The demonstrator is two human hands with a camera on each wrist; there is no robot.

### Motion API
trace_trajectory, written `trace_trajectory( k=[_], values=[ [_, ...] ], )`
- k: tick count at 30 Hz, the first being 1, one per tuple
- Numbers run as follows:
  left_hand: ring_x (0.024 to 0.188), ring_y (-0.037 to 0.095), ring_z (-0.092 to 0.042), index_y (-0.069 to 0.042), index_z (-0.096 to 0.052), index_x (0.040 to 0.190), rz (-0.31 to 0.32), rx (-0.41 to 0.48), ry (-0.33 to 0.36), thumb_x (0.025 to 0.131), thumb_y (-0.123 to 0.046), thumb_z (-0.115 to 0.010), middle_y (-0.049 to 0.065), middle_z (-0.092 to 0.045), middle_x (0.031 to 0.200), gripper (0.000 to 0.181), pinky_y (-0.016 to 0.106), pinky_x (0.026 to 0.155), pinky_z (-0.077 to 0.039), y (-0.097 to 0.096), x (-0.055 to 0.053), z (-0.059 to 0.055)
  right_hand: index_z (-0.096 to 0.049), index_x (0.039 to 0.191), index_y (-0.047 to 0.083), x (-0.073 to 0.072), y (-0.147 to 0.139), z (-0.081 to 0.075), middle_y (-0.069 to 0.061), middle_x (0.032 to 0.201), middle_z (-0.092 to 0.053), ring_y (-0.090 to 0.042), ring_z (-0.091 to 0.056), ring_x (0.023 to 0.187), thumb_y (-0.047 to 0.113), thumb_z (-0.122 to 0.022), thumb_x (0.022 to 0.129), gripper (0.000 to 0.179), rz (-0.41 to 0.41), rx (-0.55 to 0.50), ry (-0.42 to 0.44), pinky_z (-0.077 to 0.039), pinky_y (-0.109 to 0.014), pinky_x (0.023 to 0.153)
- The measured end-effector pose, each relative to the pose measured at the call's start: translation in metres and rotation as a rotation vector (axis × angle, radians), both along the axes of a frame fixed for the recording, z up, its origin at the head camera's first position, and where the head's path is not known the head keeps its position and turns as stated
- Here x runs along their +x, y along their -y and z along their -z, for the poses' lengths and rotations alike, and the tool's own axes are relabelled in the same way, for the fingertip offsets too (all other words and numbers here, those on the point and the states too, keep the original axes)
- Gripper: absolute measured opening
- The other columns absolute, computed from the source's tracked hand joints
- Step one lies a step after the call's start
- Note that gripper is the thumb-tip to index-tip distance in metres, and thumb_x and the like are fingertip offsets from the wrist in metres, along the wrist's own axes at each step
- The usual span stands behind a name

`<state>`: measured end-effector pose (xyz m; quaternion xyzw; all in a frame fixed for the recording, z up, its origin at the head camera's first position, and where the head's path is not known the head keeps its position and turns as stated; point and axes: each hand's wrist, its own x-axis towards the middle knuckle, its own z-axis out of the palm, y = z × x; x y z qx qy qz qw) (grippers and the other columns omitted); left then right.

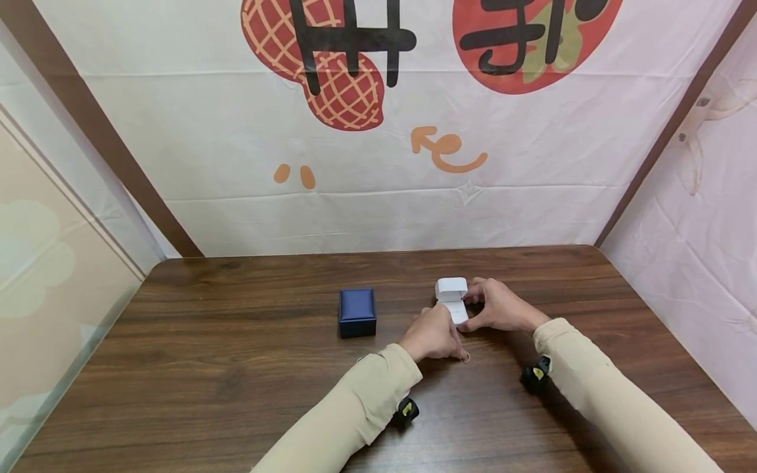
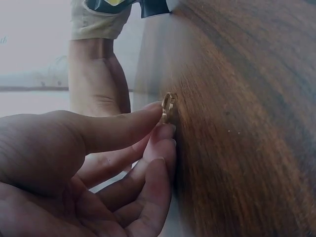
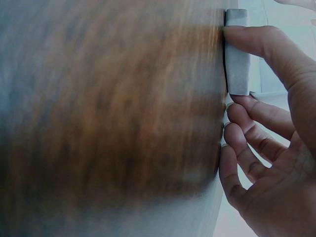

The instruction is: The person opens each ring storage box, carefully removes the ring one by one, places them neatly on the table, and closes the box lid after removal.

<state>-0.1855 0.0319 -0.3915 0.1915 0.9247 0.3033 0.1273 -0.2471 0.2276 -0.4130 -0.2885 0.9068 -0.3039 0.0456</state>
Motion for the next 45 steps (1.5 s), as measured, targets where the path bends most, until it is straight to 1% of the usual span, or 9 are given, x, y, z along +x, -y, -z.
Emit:
trace_trajectory(
  k=[6,11,15,20,25,29,33,39,45],
  values=[
    [0.075,0.017,-0.057,-0.019,-0.077,0.060,-0.009,0.029,0.034,0.071,-0.023,-0.094,-0.014,-0.066,0.057,0.020,0.025,0.064,-0.045,0.003,-0.002,-0.001,-0.078,0.100,0.005,0.000,0.000,0.001,0.002,0.097,-0.064,-0.016,-0.059,0.089,0.023,-0.094,0.069,0.039,0.007,-0.002,0.003,-0.049,-0.033,0.080],
    [0.066,0.015,-0.055,-0.015,-0.077,0.061,-0.078,0.097,0.029,0.070,-0.023,-0.094,-0.009,-0.065,0.060,0.021,0.026,0.057,-0.044,0.014,-0.009,-0.008,-0.078,0.099,0.005,-0.001,0.000,0.001,0.002,0.096,-0.063,-0.016,-0.059,0.089,0.022,-0.094,0.068,0.039,0.009,-0.006,-0.002,-0.049,-0.034,0.080],
    [0.075,0.020,-0.056,-0.012,-0.078,0.066,-0.159,0.120,0.020,0.074,-0.029,-0.092,-0.004,-0.068,0.071,0.024,0.030,0.064,-0.045,0.026,-0.017,-0.016,-0.078,0.099,0.006,-0.001,-0.001,0.002,0.002,0.097,-0.063,-0.017,-0.061,0.091,0.025,-0.095,0.068,0.040,0.003,-0.004,-0.005,-0.050,-0.036,0.081],
    [0.094,0.025,-0.061,0.000,-0.077,0.097,-0.287,0.276,0.135,0.081,-0.038,-0.086,0.011,-0.071,0.104,0.043,0.035,0.076,-0.051,0.034,-0.029,-0.020,-0.078,0.100,0.007,-0.001,-0.001,0.001,0.002,0.098,-0.063,-0.017,-0.062,0.092,0.027,-0.095,0.069,0.041,0.001,-0.001,0.005,-0.051,-0.037,0.082],
    [0.117,0.031,-0.058,0.007,-0.065,0.120,-0.384,0.448,0.294,0.086,-0.048,-0.079,0.017,-0.062,0.125,0.066,0.043,0.096,-0.049,0.032,-0.041,-0.012,-0.078,0.099,0.008,-0.001,-0.001,0.001,0.003,0.096,-0.062,-0.016,-0.060,0.091,0.027,-0.095,0.068,0.040,0.004,0.003,0.009,-0.050,-0.036,0.081],
    [0.118,0.030,-0.056,0.007,-0.067,0.116,-0.395,0.487,0.384,0.087,-0.052,-0.077,0.014,-0.063,0.121,0.067,0.044,0.102,-0.044,0.028,-0.050,-0.008,-0.078,0.097,0.008,-0.002,-0.001,0.002,0.003,0.096,-0.063,-0.016,-0.060,0.090,0.027,-0.095,0.068,0.039,0.005,0.004,0.003,-0.049,-0.035,0.080],
    [0.116,0.028,-0.055,0.008,-0.068,0.113,-0.395,0.519,0.420,0.087,-0.052,-0.077,0.014,-0.062,0.119,0.066,0.043,0.103,-0.042,0.022,-0.055,-0.005,-0.078,0.097,0.006,-0.001,-0.001,0.001,0.003,0.096,-0.063,-0.016,-0.060,0.090,0.026,-0.095,0.067,0.040,0.013,0.006,0.004,-0.049,-0.036,0.082],
    [0.109,0.027,-0.056,0.010,-0.066,0.115,-0.386,0.551,0.423,0.090,-0.044,-0.077,0.015,-0.062,0.115,0.061,0.041,0.100,-0.043,0.015,-0.057,-0.003,-0.076,0.098,0.004,-0.001,-0.001,0.001,0.003,0.096,-0.064,-0.015,-0.060,0.090,0.025,-0.095,0.068,0.042,0.026,-0.001,0.026,-0.049,-0.033,0.081],
    [0.114,0.028,-0.056,0.009,-0.066,0.117,-0.362,0.512,0.336,0.089,-0.036,-0.081,0.016,-0.062,0.122,0.055,0.043,0.100,-0.045,0.015,-0.052,0.000,-0.074,0.089,0.009,-0.001,0.000,0.003,0.002,0.091,-0.061,-0.016,-0.056,0.086,0.024,-0.095,0.066,0.034,0.020,-0.001,0.015,-0.045,-0.031,0.078]
  ],
)
